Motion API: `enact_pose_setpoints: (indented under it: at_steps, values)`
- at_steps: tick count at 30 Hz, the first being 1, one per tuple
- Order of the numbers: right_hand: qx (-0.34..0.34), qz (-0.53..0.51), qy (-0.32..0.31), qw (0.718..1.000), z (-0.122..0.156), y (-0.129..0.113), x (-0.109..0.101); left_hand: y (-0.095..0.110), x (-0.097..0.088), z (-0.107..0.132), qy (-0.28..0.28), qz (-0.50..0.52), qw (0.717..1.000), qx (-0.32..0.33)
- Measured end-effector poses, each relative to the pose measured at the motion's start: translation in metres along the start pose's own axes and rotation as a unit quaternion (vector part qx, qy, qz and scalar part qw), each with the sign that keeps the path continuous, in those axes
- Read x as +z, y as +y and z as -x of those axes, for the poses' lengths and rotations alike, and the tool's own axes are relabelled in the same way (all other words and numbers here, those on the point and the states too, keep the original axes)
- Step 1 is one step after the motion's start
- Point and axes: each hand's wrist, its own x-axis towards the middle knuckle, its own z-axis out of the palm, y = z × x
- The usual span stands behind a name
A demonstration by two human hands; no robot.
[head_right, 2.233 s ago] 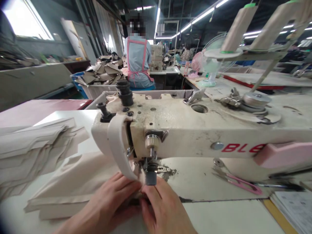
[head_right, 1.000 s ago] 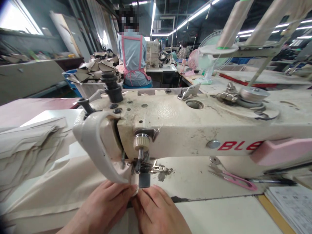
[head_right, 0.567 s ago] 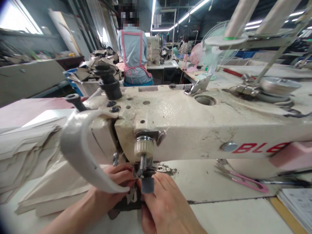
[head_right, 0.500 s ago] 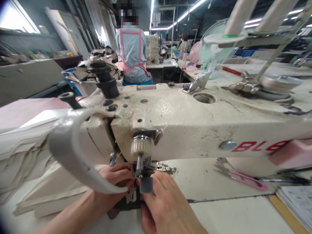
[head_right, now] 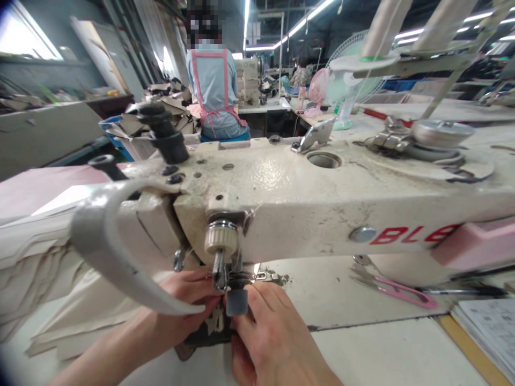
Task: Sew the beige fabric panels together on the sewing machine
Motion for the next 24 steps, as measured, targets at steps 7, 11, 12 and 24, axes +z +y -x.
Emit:
enact_pose_setpoints:
  at_steps: [7,11,12,24]
  values:
    - [0.005,0.002,-0.002,1.0,-0.001,-0.001,-0.004,-0.006,0.01,0.005,0.075,0.027,0.997,0.018]
    - [0.016,-0.017,0.002,1.0,0.0,0.0,-0.005,-0.002,0.007,0.004,0.063,-0.017,0.997,0.044]
    - [0.016,-0.018,0.003,1.0,0.0,0.001,-0.004,-0.002,0.007,0.004,0.066,-0.018,0.996,0.049]
    - [0.01,0.008,0.008,1.0,-0.008,0.007,-0.002,-0.013,0.017,0.001,0.137,-0.032,0.99,0.031]
